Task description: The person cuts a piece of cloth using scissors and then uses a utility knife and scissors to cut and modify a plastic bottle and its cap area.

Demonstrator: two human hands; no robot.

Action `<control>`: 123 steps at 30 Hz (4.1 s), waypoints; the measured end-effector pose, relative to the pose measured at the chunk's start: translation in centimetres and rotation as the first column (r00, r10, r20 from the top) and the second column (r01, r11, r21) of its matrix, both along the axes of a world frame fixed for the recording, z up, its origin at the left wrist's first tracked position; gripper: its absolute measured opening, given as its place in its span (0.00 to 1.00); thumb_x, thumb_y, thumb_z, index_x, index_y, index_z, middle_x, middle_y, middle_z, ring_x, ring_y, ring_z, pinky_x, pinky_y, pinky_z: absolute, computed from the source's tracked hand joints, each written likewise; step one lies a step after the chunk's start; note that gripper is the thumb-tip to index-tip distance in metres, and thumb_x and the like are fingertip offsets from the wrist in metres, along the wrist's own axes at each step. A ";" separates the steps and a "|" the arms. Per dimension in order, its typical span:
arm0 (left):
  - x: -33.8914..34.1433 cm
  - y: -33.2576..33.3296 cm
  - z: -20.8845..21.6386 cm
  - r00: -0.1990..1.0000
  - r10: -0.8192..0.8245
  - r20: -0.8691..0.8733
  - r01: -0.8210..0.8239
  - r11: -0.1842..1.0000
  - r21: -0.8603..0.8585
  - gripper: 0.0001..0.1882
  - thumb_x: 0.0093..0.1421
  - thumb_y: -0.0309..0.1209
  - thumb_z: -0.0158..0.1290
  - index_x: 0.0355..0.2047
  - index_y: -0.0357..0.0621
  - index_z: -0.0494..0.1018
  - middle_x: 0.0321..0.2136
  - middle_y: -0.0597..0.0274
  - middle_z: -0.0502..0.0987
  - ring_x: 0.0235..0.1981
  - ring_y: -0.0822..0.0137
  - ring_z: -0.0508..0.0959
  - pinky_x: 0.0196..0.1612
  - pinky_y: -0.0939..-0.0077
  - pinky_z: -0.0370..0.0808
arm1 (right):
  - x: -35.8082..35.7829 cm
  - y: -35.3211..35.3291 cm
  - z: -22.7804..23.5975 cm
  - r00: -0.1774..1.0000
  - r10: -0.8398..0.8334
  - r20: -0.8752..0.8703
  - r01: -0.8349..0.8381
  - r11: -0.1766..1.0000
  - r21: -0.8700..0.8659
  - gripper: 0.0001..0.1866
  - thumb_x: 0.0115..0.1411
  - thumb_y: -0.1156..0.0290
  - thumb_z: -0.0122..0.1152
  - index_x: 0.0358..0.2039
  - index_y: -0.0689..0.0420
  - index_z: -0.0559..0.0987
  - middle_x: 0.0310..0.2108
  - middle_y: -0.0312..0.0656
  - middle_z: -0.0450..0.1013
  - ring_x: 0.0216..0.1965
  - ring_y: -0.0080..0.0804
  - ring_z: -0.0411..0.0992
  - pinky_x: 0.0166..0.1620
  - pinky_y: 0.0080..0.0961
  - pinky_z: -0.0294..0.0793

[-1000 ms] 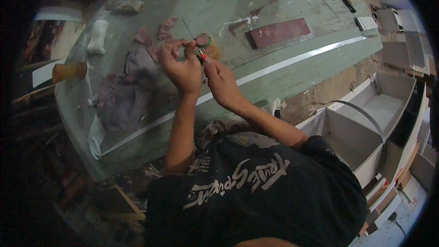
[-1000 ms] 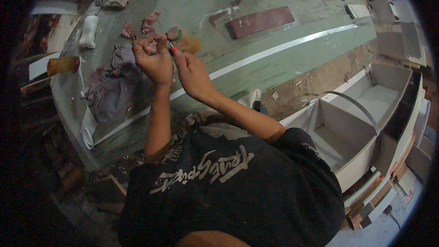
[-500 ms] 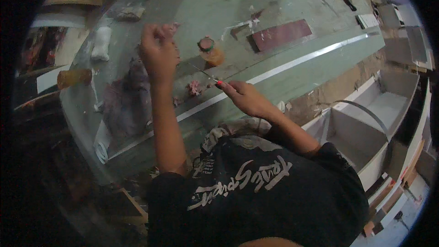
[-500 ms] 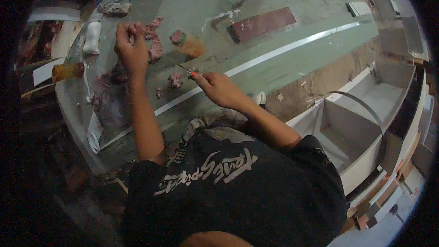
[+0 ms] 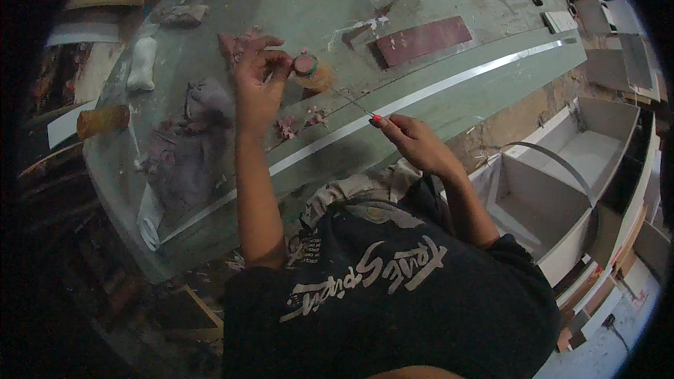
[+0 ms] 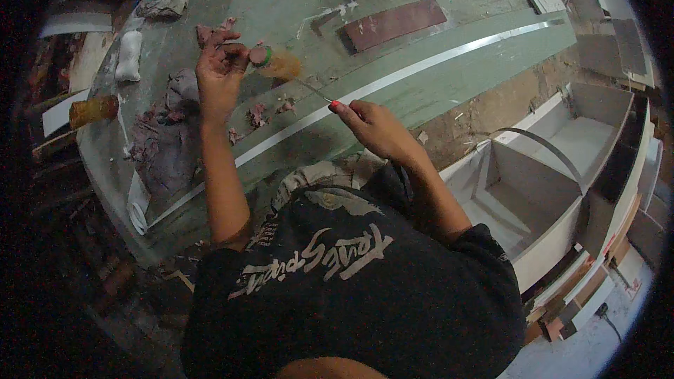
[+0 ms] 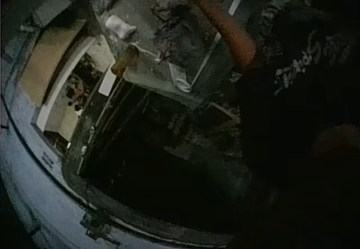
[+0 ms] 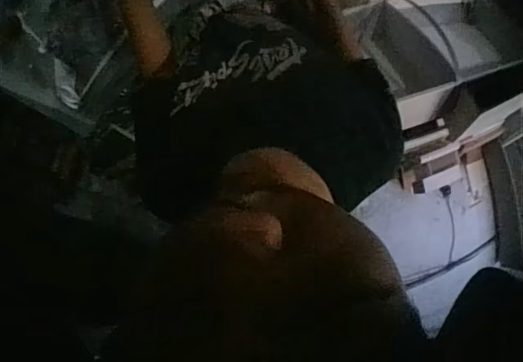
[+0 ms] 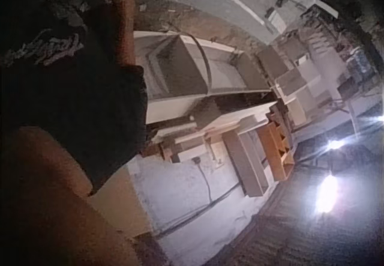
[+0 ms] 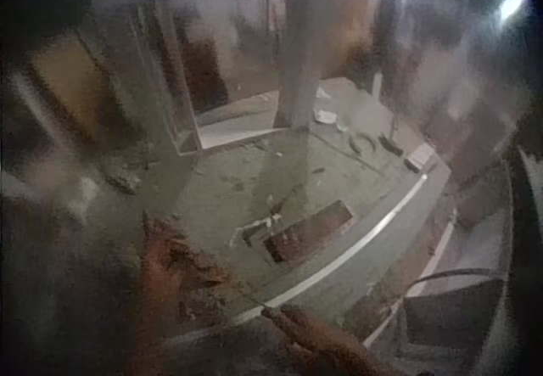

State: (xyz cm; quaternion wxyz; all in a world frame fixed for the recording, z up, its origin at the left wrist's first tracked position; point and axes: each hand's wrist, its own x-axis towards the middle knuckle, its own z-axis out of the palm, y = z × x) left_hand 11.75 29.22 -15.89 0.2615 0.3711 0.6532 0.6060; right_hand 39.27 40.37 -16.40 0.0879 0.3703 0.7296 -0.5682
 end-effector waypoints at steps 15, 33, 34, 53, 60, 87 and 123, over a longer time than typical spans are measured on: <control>3.0 0.6 -1.3 0.981 0.195 0.015 -0.193 0.947 0.256 0.25 0.59 0.25 0.59 0.56 0.38 0.65 0.48 0.55 0.73 0.49 0.67 0.75 0.53 0.72 0.71 | -1.3 -2.0 2.4 0.887 -0.324 -0.330 0.179 0.899 -0.399 0.20 0.70 0.52 0.44 0.29 0.55 0.68 0.22 0.27 0.58 0.24 0.15 0.54 0.26 0.18 0.56; 3.8 0.1 -2.6 0.988 0.140 0.065 -0.151 0.964 0.217 0.30 0.56 0.23 0.62 0.58 0.41 0.64 0.50 0.54 0.75 0.47 0.65 0.77 0.52 0.71 0.76 | -1.7 0.2 -1.3 0.840 -0.482 -0.249 0.352 0.833 -0.426 0.21 0.69 0.47 0.45 0.26 0.50 0.68 0.19 0.23 0.56 0.19 0.12 0.53 0.21 0.16 0.52; 3.5 -0.1 -2.6 0.986 0.158 0.052 -0.166 0.956 0.240 0.30 0.57 0.26 0.61 0.59 0.42 0.63 0.49 0.53 0.75 0.48 0.63 0.77 0.52 0.68 0.76 | -1.7 0.3 -1.4 0.838 -0.487 -0.245 0.354 0.828 -0.435 0.21 0.69 0.47 0.45 0.26 0.49 0.67 0.18 0.23 0.56 0.19 0.12 0.53 0.20 0.16 0.52; 7.3 -2.1 9.4 0.688 -0.379 0.619 -0.206 0.716 0.667 0.33 0.67 0.50 0.44 0.64 0.42 0.51 0.54 0.53 0.66 0.41 0.57 0.74 0.43 0.56 0.73 | -2.9 1.8 0.0 0.813 -0.538 -0.225 0.418 0.806 -0.419 0.22 0.68 0.43 0.43 0.27 0.47 0.67 0.15 0.22 0.55 0.13 0.11 0.49 0.15 0.15 0.46; 7.3 -2.4 9.3 0.591 -0.542 0.598 -0.151 0.653 0.742 0.33 0.67 0.48 0.44 0.65 0.43 0.49 0.59 0.56 0.61 0.40 0.57 0.74 0.41 0.53 0.72 | -3.1 1.4 0.9 0.817 -0.533 -0.221 0.396 0.796 -0.457 0.21 0.69 0.46 0.45 0.26 0.47 0.66 0.17 0.21 0.55 0.15 0.10 0.50 0.18 0.14 0.47; 6.4 -1.8 -3.4 0.882 0.234 -0.409 0.004 0.865 0.502 0.33 0.64 0.49 0.49 0.57 0.41 0.49 0.46 0.42 0.70 0.42 0.56 0.75 0.45 0.62 0.74 | -10.2 -2.3 5.0 0.839 -0.511 -0.189 0.219 0.633 -0.743 0.14 0.60 0.58 0.65 0.28 0.55 0.76 0.12 0.30 0.64 0.09 0.17 0.58 0.11 0.19 0.52; 6.9 2.9 -1.6 0.827 0.553 0.102 -0.559 0.827 0.057 0.22 0.58 0.19 0.58 0.47 0.39 0.57 0.35 0.52 0.74 0.38 0.65 0.77 0.43 0.72 0.76 | -12.2 1.0 0.8 0.521 -0.528 -0.671 0.628 0.769 -0.117 0.17 0.63 0.61 0.59 0.35 0.65 0.77 0.27 0.39 0.73 0.31 0.21 0.71 0.32 0.25 0.69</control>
